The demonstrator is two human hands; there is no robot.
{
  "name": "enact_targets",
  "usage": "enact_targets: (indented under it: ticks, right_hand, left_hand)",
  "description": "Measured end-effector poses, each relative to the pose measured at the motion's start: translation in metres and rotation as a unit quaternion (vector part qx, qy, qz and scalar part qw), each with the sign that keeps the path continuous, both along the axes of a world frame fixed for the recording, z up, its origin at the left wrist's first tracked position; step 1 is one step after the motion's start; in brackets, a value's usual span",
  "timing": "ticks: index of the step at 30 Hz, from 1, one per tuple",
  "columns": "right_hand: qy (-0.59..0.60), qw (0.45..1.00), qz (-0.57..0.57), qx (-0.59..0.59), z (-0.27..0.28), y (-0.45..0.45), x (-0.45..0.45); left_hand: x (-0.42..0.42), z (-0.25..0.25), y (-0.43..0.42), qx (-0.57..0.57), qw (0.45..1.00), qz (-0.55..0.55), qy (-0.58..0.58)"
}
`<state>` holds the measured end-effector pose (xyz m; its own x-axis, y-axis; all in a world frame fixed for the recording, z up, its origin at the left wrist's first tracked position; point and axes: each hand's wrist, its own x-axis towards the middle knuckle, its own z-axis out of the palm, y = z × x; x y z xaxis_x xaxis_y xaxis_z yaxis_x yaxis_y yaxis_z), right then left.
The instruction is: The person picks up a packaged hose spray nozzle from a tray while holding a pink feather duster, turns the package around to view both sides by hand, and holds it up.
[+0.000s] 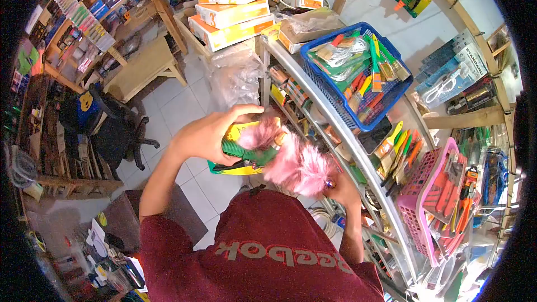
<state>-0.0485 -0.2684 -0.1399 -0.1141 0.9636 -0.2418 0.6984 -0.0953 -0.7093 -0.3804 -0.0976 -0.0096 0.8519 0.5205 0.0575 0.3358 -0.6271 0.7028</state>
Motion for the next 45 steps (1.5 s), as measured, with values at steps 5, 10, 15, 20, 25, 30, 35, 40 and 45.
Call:
enact_targets:
  ticks: [5, 10, 15, 20, 25, 30, 35, 40, 45]
  right_hand:
    - [0.004, 0.999, -0.005, 0.038, -0.041, -0.013, 0.014]
    - [0.021, 1.0, 0.004, -0.013, -0.056, -0.008, 0.011]
    - [-0.057, 0.996, -0.045, 0.05, -0.04, -0.009, 0.01]
    - [-0.003, 0.988, -0.089, 0.128, -0.044, -0.009, -0.002]
    - [-0.021, 0.987, -0.127, 0.096, -0.033, -0.009, -0.011]
    - [-0.023, 0.983, -0.136, 0.119, -0.033, -0.016, -0.002]
    - [0.016, 0.967, -0.21, 0.143, -0.034, -0.012, -0.029]
    - [0.012, 0.966, -0.244, 0.082, -0.033, -0.025, -0.025]
    - [-0.007, 0.958, -0.272, 0.092, -0.027, -0.025, -0.024]
  left_hand:
    - [0.001, 0.002, 0.009, -0.003, 0.998, -0.062, -0.014]
    - [0.018, -0.007, 0.0, -0.072, 0.991, -0.115, -0.01]
    - [0.015, -0.002, -0.001, -0.004, 0.995, -0.089, -0.038]
    - [0.027, 0.005, -0.006, -0.145, 0.986, -0.031, 0.074]
    - [0.026, -0.002, 0.004, 0.003, 0.997, -0.068, -0.04]
    - [0.027, -0.006, 0.004, 0.042, 0.995, -0.072, -0.062]
    - [0.037, -0.008, 0.003, 0.114, 0.983, -0.037, -0.14]
    - [0.055, 0.008, -0.009, 0.012, 0.999, -0.031, 0.002]
    - [0.077, 0.0, -0.006, 0.151, 0.98, -0.038, -0.121]
